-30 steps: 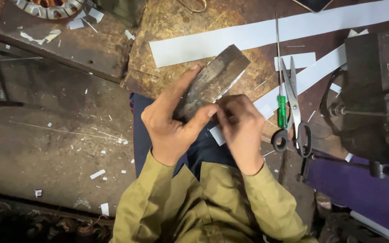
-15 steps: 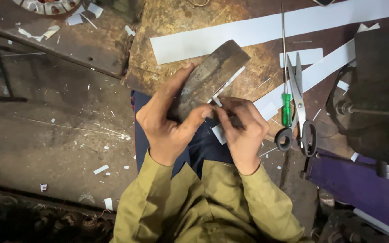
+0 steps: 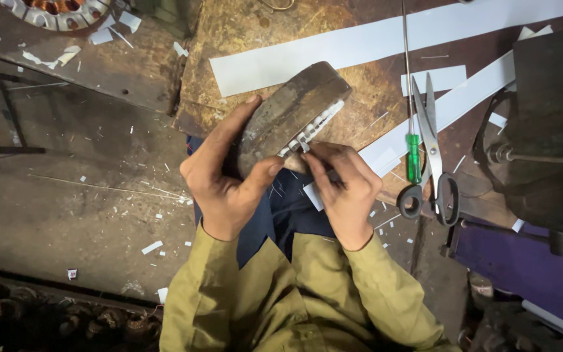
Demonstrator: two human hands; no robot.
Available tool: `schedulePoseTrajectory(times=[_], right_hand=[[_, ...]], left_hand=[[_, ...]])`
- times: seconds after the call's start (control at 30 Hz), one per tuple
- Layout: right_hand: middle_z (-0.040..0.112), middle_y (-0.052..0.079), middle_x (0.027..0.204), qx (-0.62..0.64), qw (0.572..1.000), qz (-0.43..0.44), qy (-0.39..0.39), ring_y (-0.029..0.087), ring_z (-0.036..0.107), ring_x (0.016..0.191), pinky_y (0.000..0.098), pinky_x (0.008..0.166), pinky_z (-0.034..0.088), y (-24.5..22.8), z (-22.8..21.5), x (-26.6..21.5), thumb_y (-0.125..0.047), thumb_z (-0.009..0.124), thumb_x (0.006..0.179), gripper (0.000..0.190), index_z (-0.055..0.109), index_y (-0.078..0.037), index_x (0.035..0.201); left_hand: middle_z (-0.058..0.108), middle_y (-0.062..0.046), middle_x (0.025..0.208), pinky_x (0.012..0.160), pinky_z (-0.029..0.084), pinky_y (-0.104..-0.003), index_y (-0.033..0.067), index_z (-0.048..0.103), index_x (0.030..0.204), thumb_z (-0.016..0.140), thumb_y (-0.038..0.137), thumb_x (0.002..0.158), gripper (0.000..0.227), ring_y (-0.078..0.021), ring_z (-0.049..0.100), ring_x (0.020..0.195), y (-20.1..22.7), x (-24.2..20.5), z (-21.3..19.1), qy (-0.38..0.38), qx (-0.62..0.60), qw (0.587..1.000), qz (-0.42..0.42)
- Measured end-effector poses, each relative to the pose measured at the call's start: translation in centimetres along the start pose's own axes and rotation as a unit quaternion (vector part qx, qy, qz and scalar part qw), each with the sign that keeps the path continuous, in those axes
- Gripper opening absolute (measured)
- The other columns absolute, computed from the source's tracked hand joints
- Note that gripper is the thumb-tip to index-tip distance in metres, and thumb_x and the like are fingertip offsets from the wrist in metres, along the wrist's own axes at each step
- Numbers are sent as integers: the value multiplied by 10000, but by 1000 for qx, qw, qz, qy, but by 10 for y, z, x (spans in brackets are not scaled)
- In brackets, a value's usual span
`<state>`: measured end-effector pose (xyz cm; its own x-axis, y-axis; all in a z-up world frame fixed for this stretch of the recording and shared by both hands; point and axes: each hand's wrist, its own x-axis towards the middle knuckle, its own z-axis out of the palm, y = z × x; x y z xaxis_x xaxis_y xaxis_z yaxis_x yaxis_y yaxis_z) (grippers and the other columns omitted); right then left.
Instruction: The person cuts narrow strips of white insulating paper with scissors and inserts them into the slots of a motor stator. They repeatedly trim the paper and use a screwdriver to press the strips into place within the stator slots.
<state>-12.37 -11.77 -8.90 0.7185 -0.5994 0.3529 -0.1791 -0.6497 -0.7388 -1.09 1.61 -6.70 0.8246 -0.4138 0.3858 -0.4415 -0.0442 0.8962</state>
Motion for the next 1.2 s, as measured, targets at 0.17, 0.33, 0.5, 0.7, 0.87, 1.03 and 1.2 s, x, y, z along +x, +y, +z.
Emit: schedulePoseTrajectory(times=[0.17, 0.33, 0.5, 0.7, 0.87, 1.03, 1.2], right_hand=[[746, 118, 1005, 6, 1000, 5, -8, 210, 736, 856, 301, 770, 570, -1, -2, 2, 21, 807, 873, 154, 746, 21, 1015], [744, 121, 1008, 7, 1000, -16, -19, 230, 745, 904, 307, 809, 574, 2, -2, 2, 42, 785, 894, 107, 734, 27, 987], [741, 131, 1013, 14, 999, -25, -31, 247, 746, 911, 311, 810, 573, 1, 0, 8, 50, 775, 894, 106, 730, 36, 989], [732, 130, 988, 15, 999, -30, -26, 253, 741, 885, 313, 785, 570, 5, 4, 7, 53, 788, 881, 104, 713, 42, 952], [716, 118, 966, 31, 999, 9, -13, 217, 712, 836, 301, 754, 548, 25, 4, 0, 60, 840, 826, 190, 693, 14, 939], [592, 57, 1078, 186, 974, 124, 49, 91, 618, 930, 248, 833, 545, 43, 10, -7, 90, 793, 900, 586, 455, -42, 1360], [645, 91, 1324, 178, 978, 103, -40, 105, 649, 959, 238, 770, 552, 43, 1, 3, 101, 783, 848, 879, 339, -56, 1591]], left_hand=[[727, -158, 1316, 1049, 597, -294, -23, 637, 1366, 764, 477, 1009, 627, -212, 759, 1199, -1, 2, -1, 2, -1, 1000, -5], [729, -155, 1307, 1057, 599, -296, -21, 635, 1372, 766, 468, 1008, 624, -211, 755, 1197, -4, 2, 0, -2, -18, 1000, -9], [733, -153, 1292, 1054, 596, -296, -19, 639, 1396, 795, 456, 988, 645, -212, 759, 1189, -4, 2, -2, -9, -8, 1000, -1], [733, -142, 1290, 1032, 599, -292, -16, 643, 1354, 805, 455, 977, 625, -211, 766, 1176, 1, 1, -2, -22, 3, 1000, 13], [735, -135, 1277, 990, 611, -281, 3, 649, 1380, 802, 467, 954, 648, -212, 777, 1148, 2, 3, -5, -48, 18, 998, 33], [739, -152, 1278, 961, 615, -295, 9, 656, 1356, 823, 492, 933, 664, -224, 780, 1132, -1, 1, -7, -89, 37, 993, 71], [727, -116, 1272, 958, 610, -288, 32, 655, 1329, 708, 552, 975, 631, -197, 754, 1132, -2, 13, -6, -100, -43, 992, 70]])
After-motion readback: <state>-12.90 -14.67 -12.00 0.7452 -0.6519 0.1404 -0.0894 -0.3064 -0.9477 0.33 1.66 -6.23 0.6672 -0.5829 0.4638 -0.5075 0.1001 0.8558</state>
